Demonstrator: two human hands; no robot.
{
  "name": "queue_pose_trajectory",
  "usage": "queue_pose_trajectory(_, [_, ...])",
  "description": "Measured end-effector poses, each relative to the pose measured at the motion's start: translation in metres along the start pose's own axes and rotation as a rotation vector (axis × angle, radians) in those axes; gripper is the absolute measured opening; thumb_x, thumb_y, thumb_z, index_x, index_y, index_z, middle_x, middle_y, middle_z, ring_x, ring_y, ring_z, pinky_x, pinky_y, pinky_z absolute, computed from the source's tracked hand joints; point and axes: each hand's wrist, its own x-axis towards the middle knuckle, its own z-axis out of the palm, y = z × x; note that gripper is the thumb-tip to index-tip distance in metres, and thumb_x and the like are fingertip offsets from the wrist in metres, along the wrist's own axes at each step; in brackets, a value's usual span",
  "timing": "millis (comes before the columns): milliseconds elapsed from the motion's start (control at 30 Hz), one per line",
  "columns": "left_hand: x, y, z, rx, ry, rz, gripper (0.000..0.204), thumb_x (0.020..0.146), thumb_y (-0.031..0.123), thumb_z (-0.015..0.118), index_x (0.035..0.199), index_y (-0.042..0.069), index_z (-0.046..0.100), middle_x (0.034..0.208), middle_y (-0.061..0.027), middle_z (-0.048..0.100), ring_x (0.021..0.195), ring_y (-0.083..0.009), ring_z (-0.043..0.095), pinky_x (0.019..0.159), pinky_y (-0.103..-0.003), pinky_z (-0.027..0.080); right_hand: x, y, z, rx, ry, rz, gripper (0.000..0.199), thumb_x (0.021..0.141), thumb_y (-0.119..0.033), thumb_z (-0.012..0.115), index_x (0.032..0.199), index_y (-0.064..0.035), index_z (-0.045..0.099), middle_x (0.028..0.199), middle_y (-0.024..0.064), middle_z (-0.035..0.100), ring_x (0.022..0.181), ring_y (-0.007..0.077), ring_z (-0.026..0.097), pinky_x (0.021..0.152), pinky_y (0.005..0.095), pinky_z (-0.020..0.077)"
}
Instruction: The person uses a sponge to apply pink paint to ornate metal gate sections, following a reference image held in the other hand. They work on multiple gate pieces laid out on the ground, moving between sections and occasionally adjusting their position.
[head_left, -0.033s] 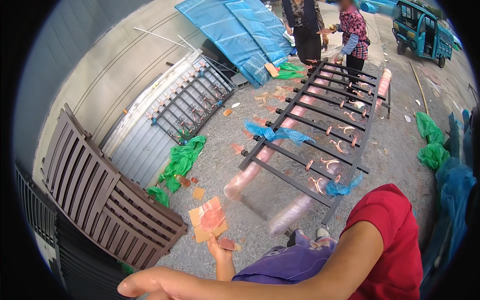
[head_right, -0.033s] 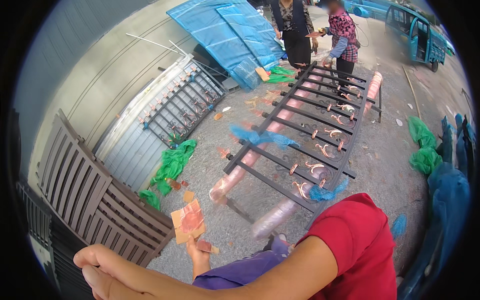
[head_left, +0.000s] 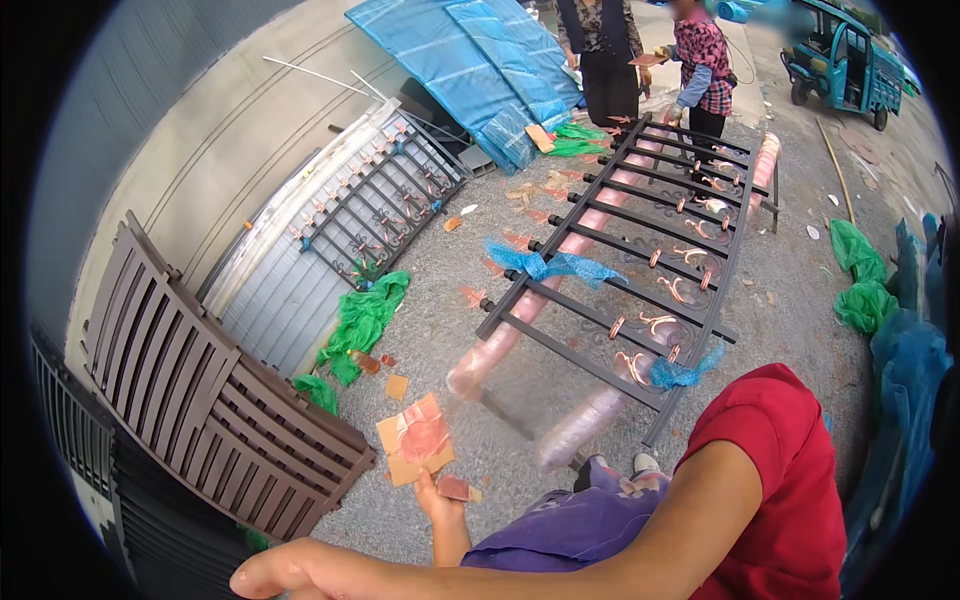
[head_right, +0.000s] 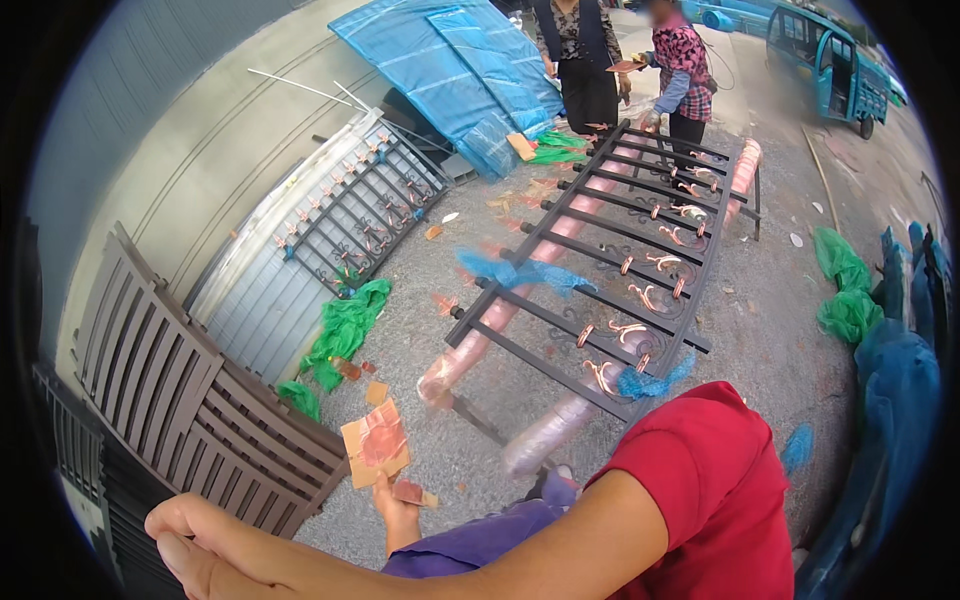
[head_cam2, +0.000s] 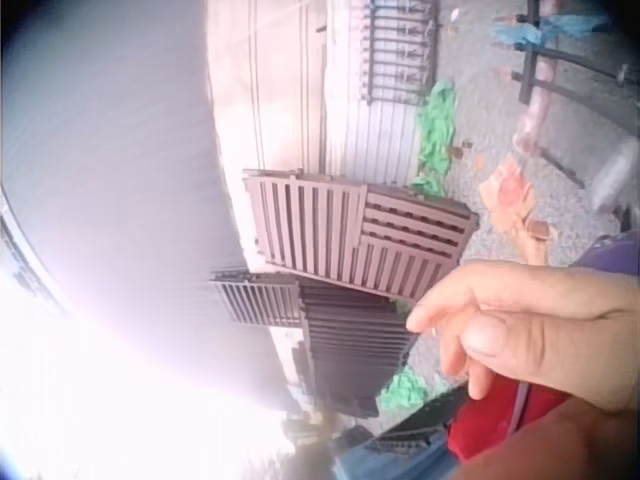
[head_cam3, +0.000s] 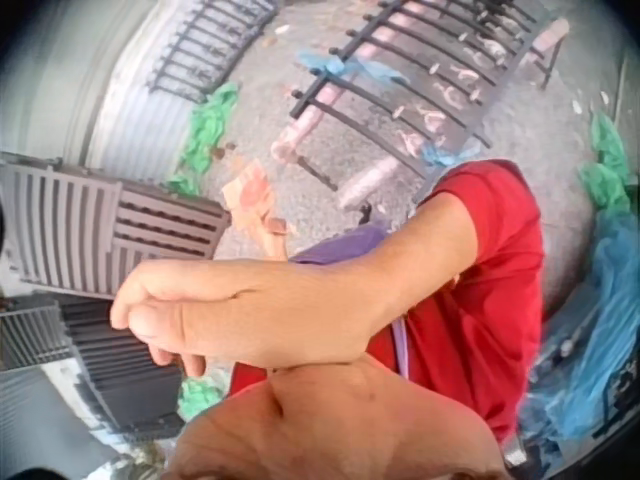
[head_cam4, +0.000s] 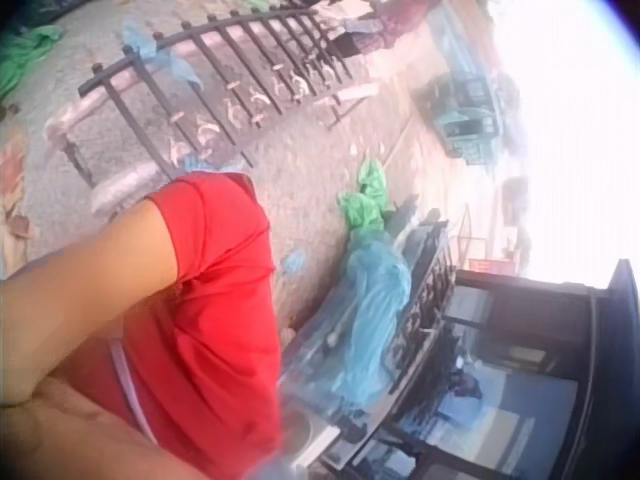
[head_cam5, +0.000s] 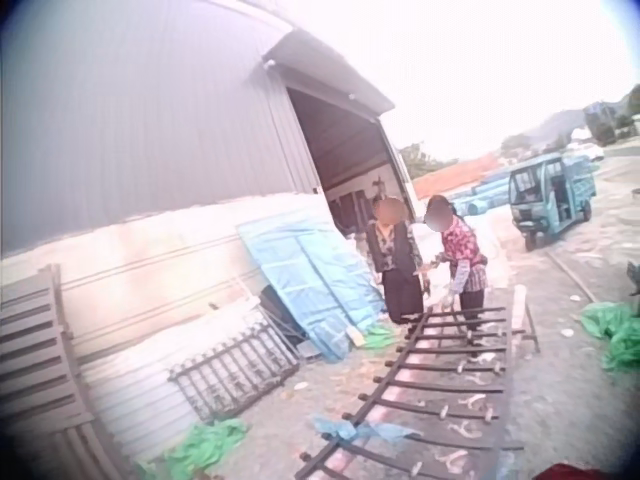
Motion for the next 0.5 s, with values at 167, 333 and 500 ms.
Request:
queue_pose_trajectory(167, [-0.008,-0.01,0.012,-0.018,-0.068,0.029,0.033,0.094,0.032,0.053,0.117,0.01,0.046,0.1,-0.0063,0.057,0.071,-0.0187,0.051,0.05,-0.036,0.044,-0.004,-0.015,0.023,-0.37,0.04,-0.041,0.039,0.096,-0.031,0.049,0.117,0.0023,0.045,0.095,0.0082,0.057,0.083,0.0166,0.055,0.073,0.0303,0.0455])
queue_pose_trajectory(333, [-0.027,0.004,0.019,0.004,-0.02,0.047,0.035,0.095,0.028,0.053,0.12,0.005,0.047,0.103,-0.0077,0.058,0.08,-0.0158,0.057,0.06,-0.029,0.047,0.0,0.003,0.002,-0.425,-0.002,-0.08,0.041,0.091,-0.023,0.057,0.119,0.0042,0.044,0.091,0.0102,0.058,0.08,0.0176,0.056,0.069,0.0313,0.0457])
queue_pose_trajectory(500, [-0.038,-0.001,0.003,-0.025,0.048,0.08,0.036,0.095,0.03,0.052,0.12,0.005,0.047,0.103,-0.0069,0.058,0.086,-0.0164,0.057,0.068,-0.028,0.046,-0.005,0.004,-0.034,-0.609,-0.05,-0.059,0.051,0.091,-0.021,0.057,0.131,0.0015,0.033,0.099,0.0093,0.052,0.08,0.0145,0.054,0.073,0.0305,0.0439])
